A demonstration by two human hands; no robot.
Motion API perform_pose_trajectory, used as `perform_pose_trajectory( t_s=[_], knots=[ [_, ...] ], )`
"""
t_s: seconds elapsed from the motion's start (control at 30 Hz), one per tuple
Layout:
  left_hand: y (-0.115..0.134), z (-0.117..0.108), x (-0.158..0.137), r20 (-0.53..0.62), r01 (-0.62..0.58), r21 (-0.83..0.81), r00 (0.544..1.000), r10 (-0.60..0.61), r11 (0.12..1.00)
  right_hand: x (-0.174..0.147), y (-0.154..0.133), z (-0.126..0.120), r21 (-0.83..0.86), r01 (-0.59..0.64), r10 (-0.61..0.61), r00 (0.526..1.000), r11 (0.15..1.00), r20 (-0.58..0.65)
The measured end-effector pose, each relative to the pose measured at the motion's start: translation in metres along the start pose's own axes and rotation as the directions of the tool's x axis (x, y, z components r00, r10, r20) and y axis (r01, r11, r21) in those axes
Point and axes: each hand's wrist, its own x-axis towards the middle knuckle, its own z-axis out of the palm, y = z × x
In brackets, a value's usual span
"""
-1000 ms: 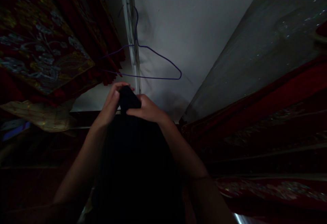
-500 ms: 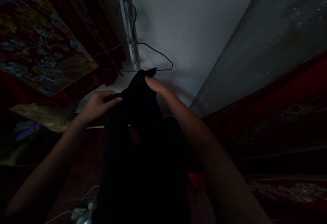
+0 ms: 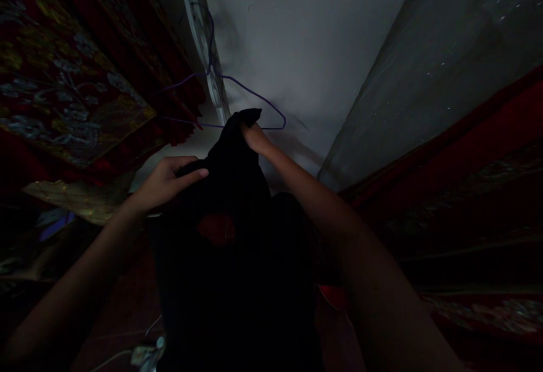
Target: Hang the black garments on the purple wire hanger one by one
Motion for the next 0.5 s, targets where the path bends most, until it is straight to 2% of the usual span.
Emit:
perform_pose_trajectory(
  t_s=[0.07, 0.17, 0.27, 0.3, 0.37, 0.43, 0.5],
  knots=[
    [-0.005, -0.003, -0.001, 0.083, 0.018, 0.084, 0.996, -0.025, 0.996, -0.009, 0.0, -0.013, -0.056, -0.012, 0.006, 0.994, 0.998, -0.114],
    [-0.035, -0.011, -0.001, 0.135, 0.068, 0.308, 0.984, -0.114, 0.949, -0.027, -0.009, -0.043, -0.193, -0.028, -0.02, 0.97, 0.981, -0.242],
    [-0.066, -0.022, 0.003, 0.081, 0.145, 0.487, 0.974, -0.21, 0.861, -0.039, -0.024, -0.067, -0.359, 0.027, -0.094, 0.981, 0.933, -0.17],
    [-0.071, -0.028, 0.006, 0.043, 0.148, 0.522, 0.979, -0.199, 0.84, -0.042, -0.029, -0.071, -0.396, 0.052, -0.118, 0.983, 0.917, -0.143],
    [-0.072, -0.04, 0.012, -0.063, 0.113, 0.572, 0.994, -0.094, 0.812, -0.043, -0.035, -0.074, -0.43, 0.058, -0.138, 0.978, 0.901, -0.156],
    [-0.061, -0.054, 0.017, -0.15, 0.065, 0.581, 0.988, 0.029, 0.811, -0.041, -0.038, -0.073, -0.425, 0.019, -0.121, 0.969, 0.905, -0.215],
    [-0.047, -0.067, 0.022, -0.23, 0.072, 0.55, 0.971, 0.067, 0.832, -0.039, -0.037, -0.07, -0.403, 0.003, -0.109, 0.964, 0.915, -0.242]
  ],
)
